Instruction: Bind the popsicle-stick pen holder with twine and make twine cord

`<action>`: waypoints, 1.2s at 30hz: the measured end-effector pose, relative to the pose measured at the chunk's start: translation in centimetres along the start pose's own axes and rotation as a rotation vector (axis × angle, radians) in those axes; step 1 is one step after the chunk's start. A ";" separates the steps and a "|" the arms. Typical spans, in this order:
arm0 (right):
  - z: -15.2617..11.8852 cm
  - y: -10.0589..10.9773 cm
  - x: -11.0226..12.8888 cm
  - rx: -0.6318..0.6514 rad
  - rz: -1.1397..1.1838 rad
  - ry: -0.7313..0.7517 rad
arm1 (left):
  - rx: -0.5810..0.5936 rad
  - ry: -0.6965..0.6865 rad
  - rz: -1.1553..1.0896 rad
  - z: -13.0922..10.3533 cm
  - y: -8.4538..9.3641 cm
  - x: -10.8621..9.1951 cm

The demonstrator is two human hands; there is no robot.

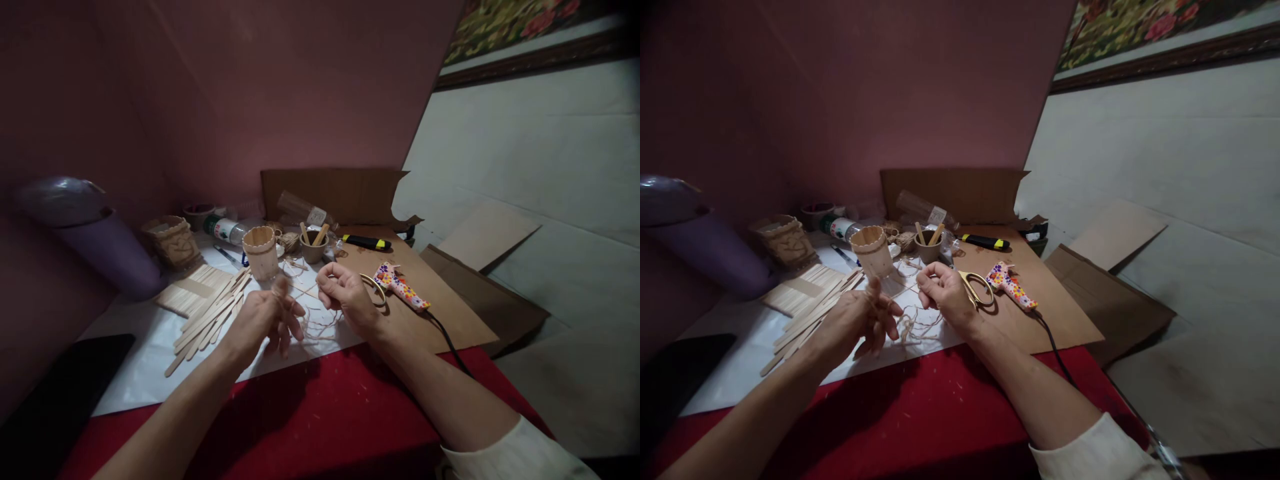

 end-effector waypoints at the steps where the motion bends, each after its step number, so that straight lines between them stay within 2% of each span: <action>1: -0.1 -0.2 0.0 0.020 0.003 0.000 | 0.039 0.064 -0.103 0.1 0.0 0.5; 3: -0.1 -0.5 0.1 0.053 0.017 0.002 | 0.118 0.150 -0.264 0.1 -0.2 0.9; 6: -0.1 -0.6 0.4 0.061 0.062 0.012 | 0.199 0.175 -0.392 0.0 -0.1 0.7; 10: 0.1 -0.3 0.7 0.034 0.164 0.013 | 0.190 0.156 -0.472 0.0 0.5 0.2; 12: 0.2 -0.1 0.8 0.019 0.222 -0.001 | 0.092 0.139 -0.493 0.3 1.6 0.1; 17: 0.3 0.1 0.5 0.016 0.295 -0.040 | -0.294 0.141 -0.626 0.5 5.3 1.2; 24: 0.4 0.6 0.5 0.008 0.400 -0.072 | -0.510 0.240 -0.764 0.4 7.4 3.2; 26: 0.5 0.7 0.6 0.002 0.399 -0.063 | -0.559 0.220 -0.694 0.3 7.8 3.0; 28: 0.6 0.7 0.7 0.005 0.375 -0.059 | -0.606 0.158 -0.512 0.1 8.0 2.3; 31: 0.5 0.5 0.5 0.018 0.343 -0.064 | -0.771 -0.111 -0.096 -0.9 8.4 -0.3; 33: 0.4 0.3 0.4 0.017 0.322 -0.066 | -0.845 -0.324 0.189 -1.9 7.6 -2.4; 34: 0.4 0.3 0.4 0.013 0.313 -0.067 | -0.814 -0.401 0.283 -2.1 6.8 -3.1; 36: 0.2 0.1 0.4 0.004 0.303 -0.070 | -0.628 -0.465 0.319 -1.6 4.9 -3.4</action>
Point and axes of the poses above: each hand's wrist, its own z-axis towards the middle knuckle, its own y-axis out of the back of the hand, x = y × z, the point moved 8 cm from there along z, towards the middle knuckle, and after that the axes turned 10 degrees about z, right-handed, at the moved point
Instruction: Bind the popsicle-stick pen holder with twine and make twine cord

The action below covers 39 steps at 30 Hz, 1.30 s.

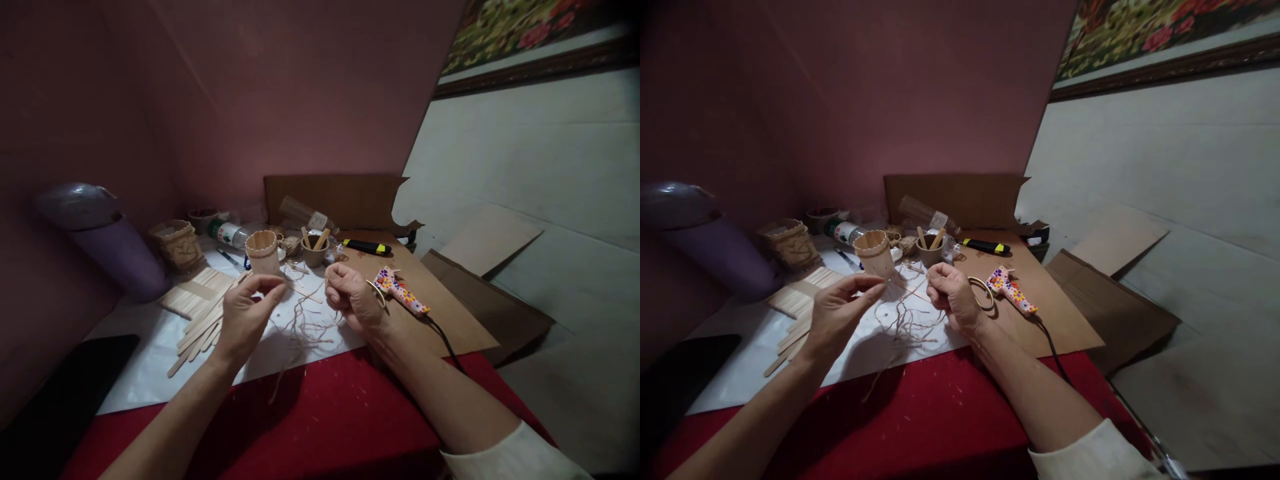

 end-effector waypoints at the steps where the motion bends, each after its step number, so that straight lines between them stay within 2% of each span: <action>1: -0.1 -0.1 0.0 -0.002 -0.001 -0.001 | 0.111 0.000 -0.051 -0.3 -1.1 -0.1; 3: -0.1 -0.3 0.0 0.001 0.003 -0.002 | 0.287 0.039 -0.146 -1.0 -2.8 -0.2; 4: -0.2 -0.4 0.0 0.003 0.005 -0.002 | 0.337 0.072 -0.177 -1.2 -3.3 -0.1; 10: -0.2 -0.5 -0.2 0.018 -0.001 -0.005 | 0.440 0.280 -0.349 -2.1 -4.4 0.6; 17: -0.1 0.1 -0.5 -0.020 -0.025 -0.011 | 0.618 0.350 -0.424 -3.0 -5.4 0.6; 25: -0.2 0.0 -0.5 -0.049 -0.061 -0.016 | 0.630 0.392 -0.348 -3.4 -5.7 1.0; 33: -0.3 -0.1 -0.6 -0.024 -0.122 0.013 | 0.639 0.402 -0.220 -3.2 -5.1 -0.1; 39: -0.2 -0.1 -0.7 -0.017 -0.193 0.031 | 0.606 0.410 -0.318 -3.0 -5.1 -0.1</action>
Point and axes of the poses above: each hand's wrist, its own z-axis towards the middle knuckle, its own y-axis out of the back of the hand, x = y × z, the point moved 8 cm from there along z, towards the middle knuckle, and after that the axes turned 10 degrees about z, right-handed, at the moved point
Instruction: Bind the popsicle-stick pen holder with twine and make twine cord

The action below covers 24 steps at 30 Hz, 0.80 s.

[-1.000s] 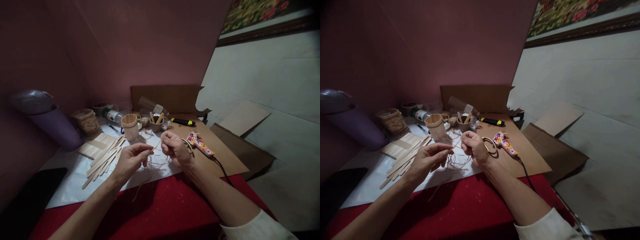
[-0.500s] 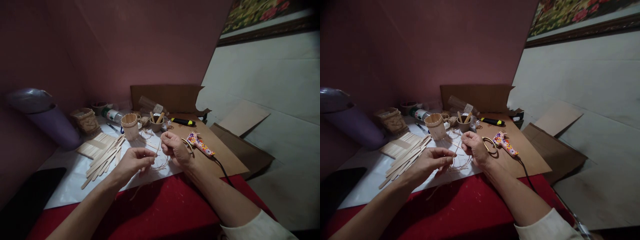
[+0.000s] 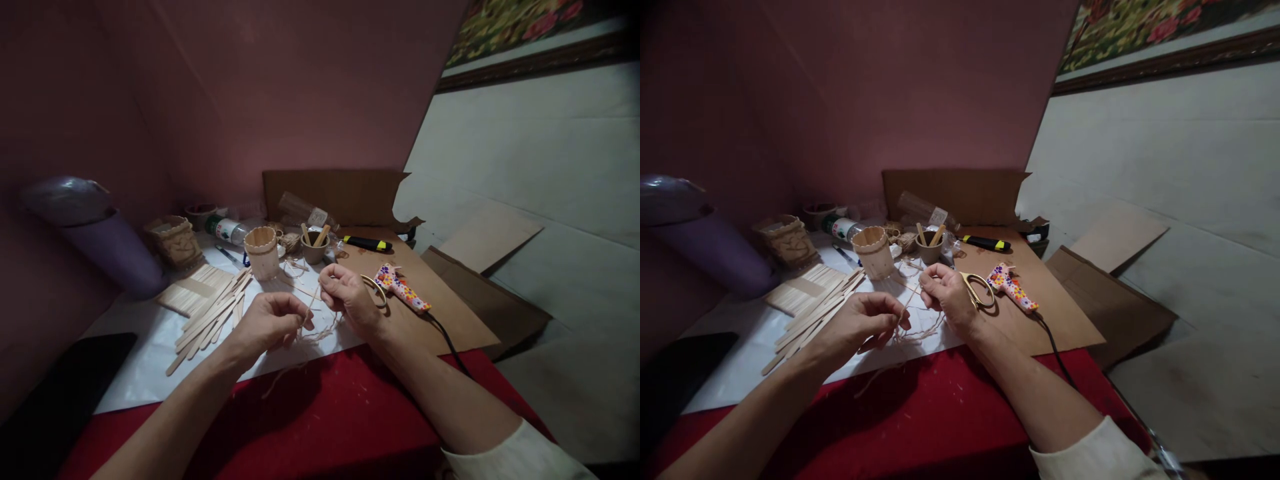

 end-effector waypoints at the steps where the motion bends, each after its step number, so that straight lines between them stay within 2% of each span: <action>1: 0.0 0.0 0.0 0.000 -0.007 0.001 | 0.010 -0.018 -0.014 0.0 -0.1 -0.1; 8: -0.1 -0.1 0.0 0.008 -0.029 0.003 | -0.023 -0.023 0.056 0.2 0.1 0.1; 11: -0.1 -0.1 0.0 0.008 -0.044 0.000 | -0.041 -0.071 0.075 0.3 0.3 0.2; 19: -0.1 0.0 0.0 -0.002 -0.045 -0.003 | -0.192 -0.122 0.031 0.7 1.8 0.5; 24: -0.1 -0.1 0.0 0.014 -0.039 -0.001 | -0.243 -0.262 0.146 0.2 1.9 -0.8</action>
Point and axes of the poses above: each hand's wrist, its own z-axis towards the middle knuckle, its own y-axis out of the back of the hand, x = y × z, the point moved 8 cm from there along z, towards the middle knuckle, and after that the axes turned 10 degrees about z, right-handed, at the moved point
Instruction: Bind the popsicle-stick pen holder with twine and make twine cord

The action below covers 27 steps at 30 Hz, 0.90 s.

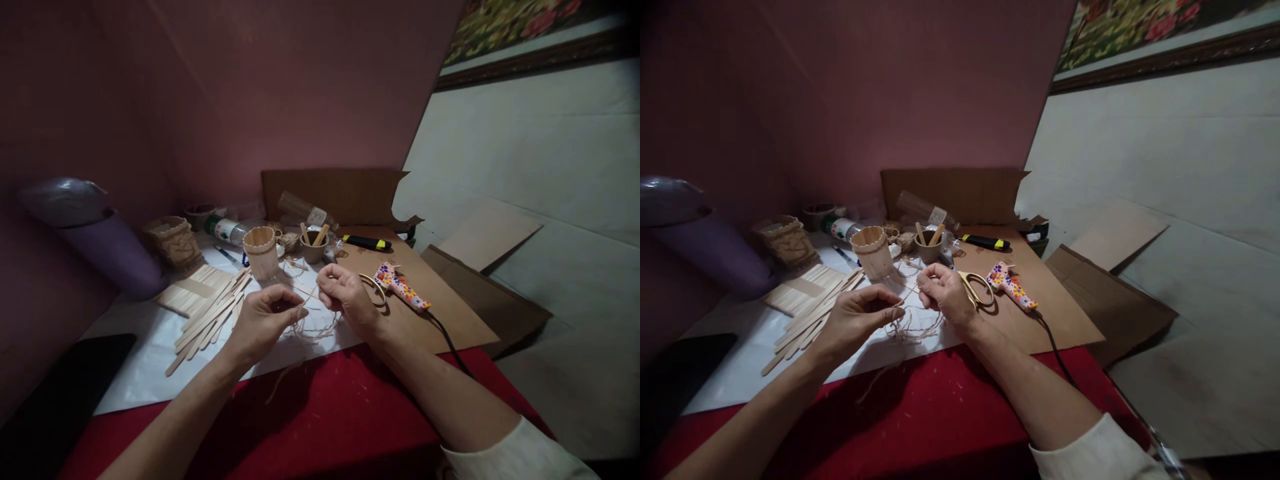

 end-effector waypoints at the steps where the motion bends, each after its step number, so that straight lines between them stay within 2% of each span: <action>1: 0.0 0.0 0.0 -0.001 0.000 -0.002 | -0.006 -0.032 0.033 -0.1 0.0 -0.3; 4: 0.0 0.0 0.0 -0.009 -0.001 -0.009 | -0.003 -0.049 0.057 -0.4 -0.1 -0.8; 6: 0.0 0.1 -0.1 -0.016 -0.005 -0.012 | 0.037 0.010 -0.044 -0.3 -0.3 -0.6; 8: 0.0 0.1 -0.1 -0.020 -0.005 -0.015 | 0.125 0.161 -0.240 -0.2 -0.8 0.5; 11: 0.1 0.1 0.0 -0.025 0.001 -0.012 | 0.280 0.489 -0.519 -0.6 -1.9 2.9; 14: 0.1 0.2 0.0 -0.039 0.004 -0.004 | 0.312 0.672 -0.607 -0.9 -2.1 4.5; 17: 0.1 0.3 0.1 -0.057 0.005 0.000 | 0.328 0.665 -0.670 -1.0 -2.3 4.3; 20: 0.1 0.4 0.1 -0.072 0.007 -0.006 | 0.268 0.605 -0.707 -0.8 -2.0 3.5; 23: 0.2 0.7 0.1 -0.101 0.020 -0.002 | 0.206 0.565 -0.677 -0.7 -1.6 3.1; 27: 0.2 0.7 0.0 -0.103 0.015 0.002 | 0.223 0.512 -0.631 -0.5 -1.6 3.0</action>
Point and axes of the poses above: each hand's wrist, its own z-axis towards the middle knuckle, its own y-axis out of the back of the hand, x = y × z, the point moved 8 cm from there along z, towards the middle knuckle, and after that the axes turned 10 degrees about z, right-handed, at the moved point
